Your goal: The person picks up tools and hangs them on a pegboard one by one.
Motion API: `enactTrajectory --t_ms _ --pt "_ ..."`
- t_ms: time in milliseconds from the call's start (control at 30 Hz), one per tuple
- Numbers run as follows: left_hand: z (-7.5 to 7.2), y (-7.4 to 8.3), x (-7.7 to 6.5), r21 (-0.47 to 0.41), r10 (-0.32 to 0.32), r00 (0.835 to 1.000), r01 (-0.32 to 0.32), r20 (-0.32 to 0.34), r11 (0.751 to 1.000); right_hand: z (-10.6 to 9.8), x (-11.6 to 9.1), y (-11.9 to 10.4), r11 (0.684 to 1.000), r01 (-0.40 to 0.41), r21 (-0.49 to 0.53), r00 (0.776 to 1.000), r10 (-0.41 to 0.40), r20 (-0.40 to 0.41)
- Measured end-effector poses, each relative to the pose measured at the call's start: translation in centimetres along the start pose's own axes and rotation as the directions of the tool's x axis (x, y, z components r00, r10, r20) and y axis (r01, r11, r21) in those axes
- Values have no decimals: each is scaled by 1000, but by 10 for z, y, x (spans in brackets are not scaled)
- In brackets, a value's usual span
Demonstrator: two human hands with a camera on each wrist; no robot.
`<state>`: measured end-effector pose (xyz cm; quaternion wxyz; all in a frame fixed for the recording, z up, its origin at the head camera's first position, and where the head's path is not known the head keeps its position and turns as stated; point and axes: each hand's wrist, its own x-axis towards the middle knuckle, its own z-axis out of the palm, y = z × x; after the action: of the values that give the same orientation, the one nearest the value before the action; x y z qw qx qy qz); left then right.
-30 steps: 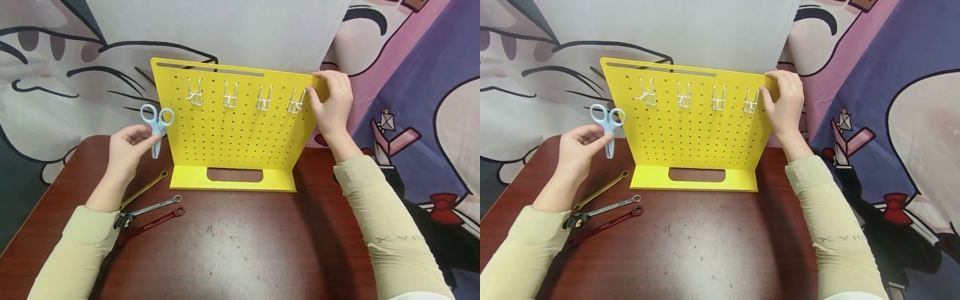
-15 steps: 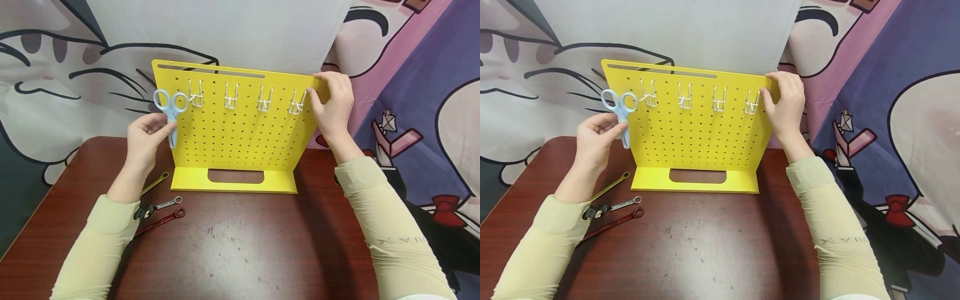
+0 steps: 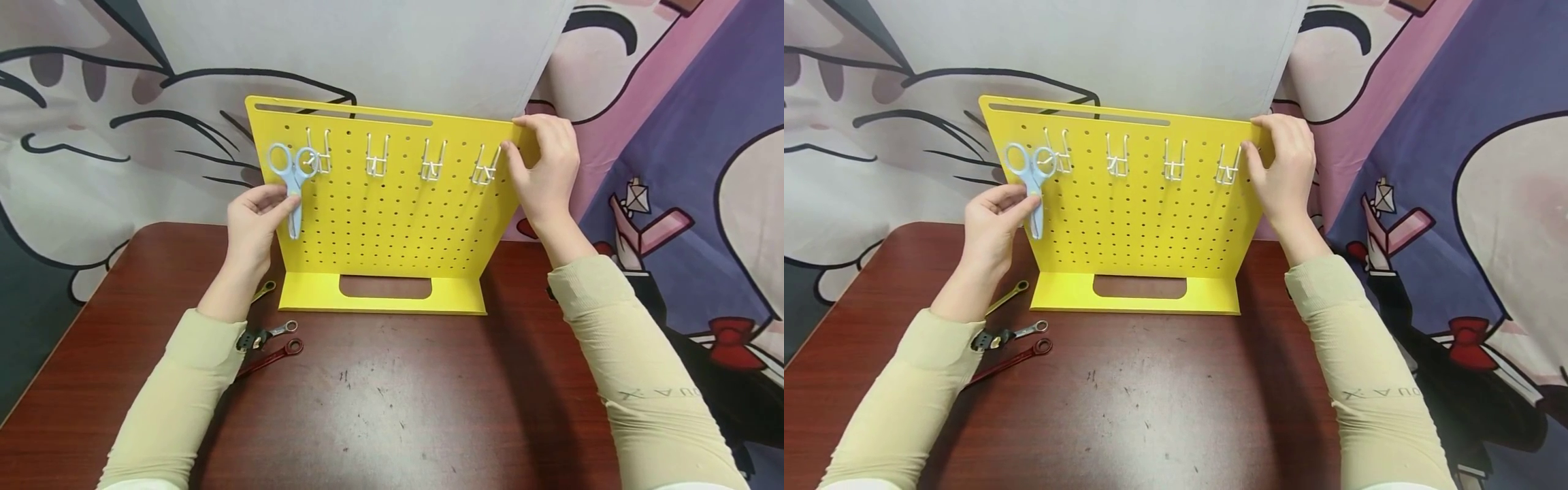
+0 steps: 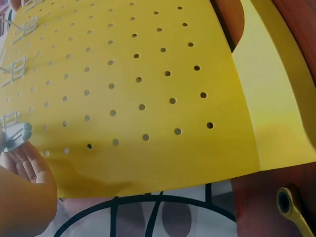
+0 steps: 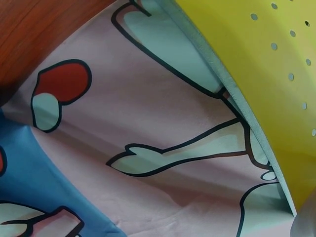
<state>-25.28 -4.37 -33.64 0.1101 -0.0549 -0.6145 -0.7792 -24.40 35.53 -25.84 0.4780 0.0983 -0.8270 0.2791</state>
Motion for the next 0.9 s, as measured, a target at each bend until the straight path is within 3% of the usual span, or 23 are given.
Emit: enactTrajectory --t_ms 433,733,900 --pt "11 -8 5 31 -106 994 105 25 994 0 -1 -1 1000 -13 -7 1000 14 9" --pt "19 -10 6 33 -77 997 77 -10 996 1 -1 0 1000 -4 -1 1000 4 -5" --pt "17 -11 5 16 -75 997 74 18 997 0 0 1 1000 -1 -2 1000 1 -6"
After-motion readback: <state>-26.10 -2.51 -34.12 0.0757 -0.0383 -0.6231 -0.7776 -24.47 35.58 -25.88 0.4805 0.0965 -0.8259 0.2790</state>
